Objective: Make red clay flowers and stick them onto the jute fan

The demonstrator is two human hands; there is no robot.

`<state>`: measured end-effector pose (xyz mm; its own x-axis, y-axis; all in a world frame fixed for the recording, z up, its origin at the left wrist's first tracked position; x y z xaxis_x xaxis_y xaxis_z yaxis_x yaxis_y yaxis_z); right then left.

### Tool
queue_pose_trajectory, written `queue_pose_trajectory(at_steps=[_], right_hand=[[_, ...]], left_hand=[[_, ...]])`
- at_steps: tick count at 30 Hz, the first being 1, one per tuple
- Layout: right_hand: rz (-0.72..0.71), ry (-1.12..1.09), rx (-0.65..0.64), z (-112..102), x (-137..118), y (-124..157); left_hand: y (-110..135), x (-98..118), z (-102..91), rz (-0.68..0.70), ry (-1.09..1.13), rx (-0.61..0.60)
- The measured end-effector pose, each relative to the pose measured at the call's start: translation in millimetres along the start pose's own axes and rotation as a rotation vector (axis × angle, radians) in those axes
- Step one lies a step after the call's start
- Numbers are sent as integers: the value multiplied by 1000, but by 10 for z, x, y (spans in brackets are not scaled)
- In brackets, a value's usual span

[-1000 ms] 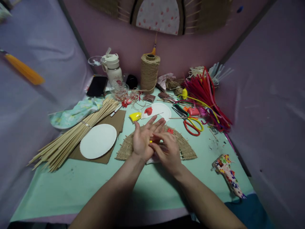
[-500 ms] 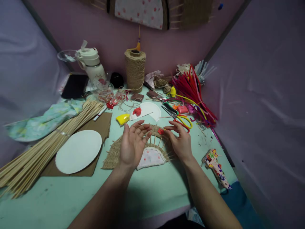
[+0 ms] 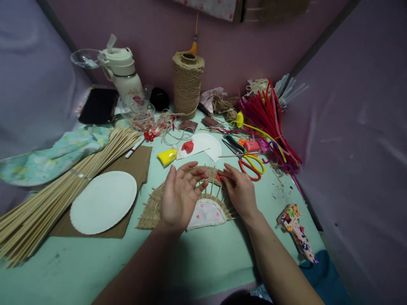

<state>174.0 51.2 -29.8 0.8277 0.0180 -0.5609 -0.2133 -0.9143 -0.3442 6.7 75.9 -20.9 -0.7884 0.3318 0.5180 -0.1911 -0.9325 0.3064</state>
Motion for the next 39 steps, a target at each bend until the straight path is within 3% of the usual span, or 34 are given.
queue_pose_trajectory(at_steps=[7, 13, 21, 29, 32, 36, 39], right_hand=[[64, -55, 1, -3, 30, -17], [-19, -3, 7, -36, -55, -16], [-113, 241, 21, -107, -213, 81], [-151, 392, -50, -37, -307, 170], [-88, 277, -57, -69, -269, 167], [89, -25, 77, -220, -103, 152], [93, -93, 114, -254, -69, 153]], left_hand=[[-4, 2, -14, -13, -5, 5], [-2, 1, -25, -12, -9, 17], [-12, 25, -48, -1, -10, 31], [-25, 12, -82, -29, 28, 63], [-28, 10, -89, -34, 30, 66], [-28, 16, -96, -40, 33, 68], [-31, 26, -98, -36, 33, 79]])
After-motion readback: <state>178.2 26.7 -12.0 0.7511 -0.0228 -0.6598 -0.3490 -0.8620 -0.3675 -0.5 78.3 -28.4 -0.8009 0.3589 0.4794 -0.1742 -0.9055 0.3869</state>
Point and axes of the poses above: each hand's wrist, its own y-axis away from the middle knuckle, its own z-axis out of the palm, x = y × z, the point moved 7 cm from there along -y, towards the middle knuckle, and after that the axes turned 8 degrees about z, right-handed, at the moved point
